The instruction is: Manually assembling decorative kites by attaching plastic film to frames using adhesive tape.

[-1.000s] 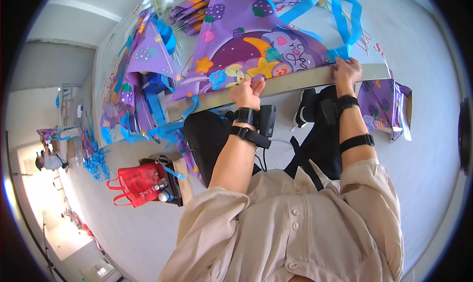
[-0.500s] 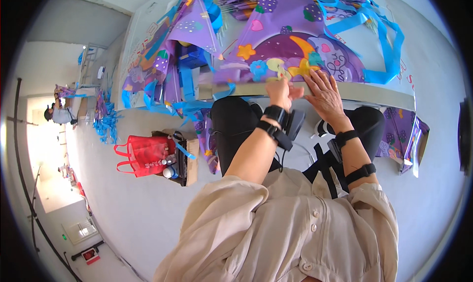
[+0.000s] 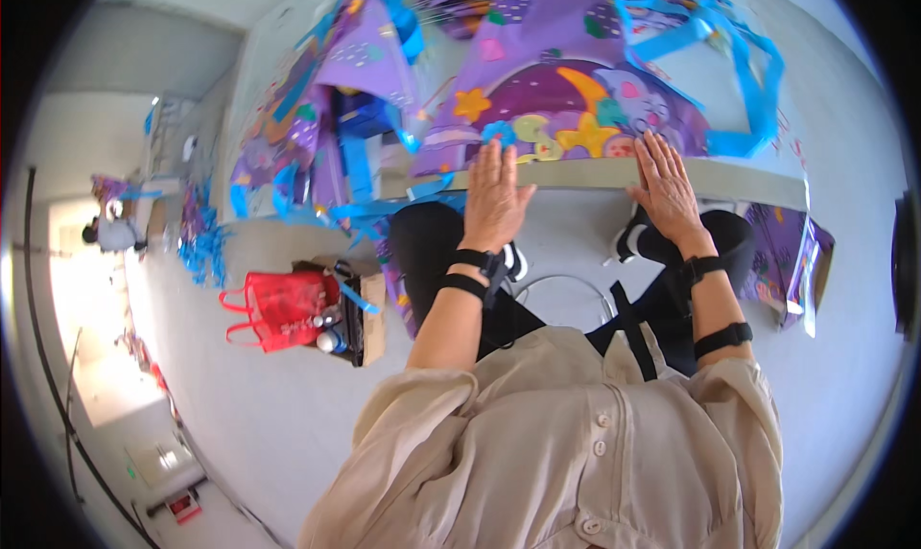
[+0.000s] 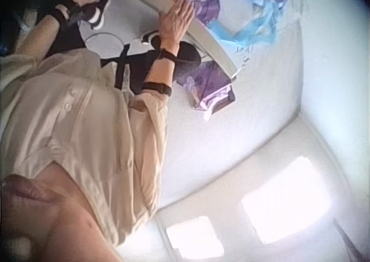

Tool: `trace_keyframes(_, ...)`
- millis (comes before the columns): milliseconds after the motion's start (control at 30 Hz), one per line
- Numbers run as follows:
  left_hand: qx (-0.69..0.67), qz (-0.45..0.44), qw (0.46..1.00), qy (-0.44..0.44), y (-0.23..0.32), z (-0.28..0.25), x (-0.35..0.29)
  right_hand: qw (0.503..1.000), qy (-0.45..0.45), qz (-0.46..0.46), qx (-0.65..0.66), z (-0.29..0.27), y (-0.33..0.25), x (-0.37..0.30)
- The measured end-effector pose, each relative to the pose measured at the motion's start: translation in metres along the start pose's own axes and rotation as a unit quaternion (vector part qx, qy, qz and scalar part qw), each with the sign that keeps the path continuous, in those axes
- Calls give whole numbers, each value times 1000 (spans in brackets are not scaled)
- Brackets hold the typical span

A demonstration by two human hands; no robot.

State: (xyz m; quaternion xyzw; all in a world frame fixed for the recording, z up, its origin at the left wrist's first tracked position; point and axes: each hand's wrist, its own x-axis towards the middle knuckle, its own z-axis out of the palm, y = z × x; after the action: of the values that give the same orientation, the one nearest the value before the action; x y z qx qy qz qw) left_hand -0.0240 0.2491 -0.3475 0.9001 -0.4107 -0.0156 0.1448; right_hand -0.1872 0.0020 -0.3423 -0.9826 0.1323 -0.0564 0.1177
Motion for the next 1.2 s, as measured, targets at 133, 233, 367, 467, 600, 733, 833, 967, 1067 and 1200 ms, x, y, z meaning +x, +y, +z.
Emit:
trace_keyframes(133, 29, 26, 999, 28, -3, 0, -1, 999, -24, 29, -36, -13, 29, -8)
trace_keyframes(233, 62, -14, 996, -63, 38, -23, 20, 998, -26, 48, -33, -14, 33, -15)
trace_keyframes(367, -131, 270, 954, -3, 108, 4, 71, 1000, -6, 29, 3, -10, 40, -16)
trace_keyframes(467, -209, 268, 940, -43, 152, 47, 90, 992, -5, 35, 122, -7, 53, -10)
trace_keyframes(600, -94, 258, 962, -10, 171, 53, 82, 710, 252, 407, 517, -5, 60, -19)
trace_keyframes(733, -30, 239, 970, -31, 192, 36, 92, 423, 401, 473, 661, -19, 77, -16)
trace_keyframes(833, 40, 211, 974, -74, 206, 30, 100, 421, 334, 490, 687, -37, 85, -4)
trace_keyframes(967, 69, 210, 971, -91, 216, 24, 107, 402, 297, 494, 712, -45, 99, 6)
trace_keyframes(1067, 101, 194, 969, -115, 218, 22, 108, 471, 279, 475, 689, -44, 107, 10)
trace_keyframes(1200, 98, 215, 967, -94, 219, 23, 110, 659, 228, 434, 571, -33, 116, 16)
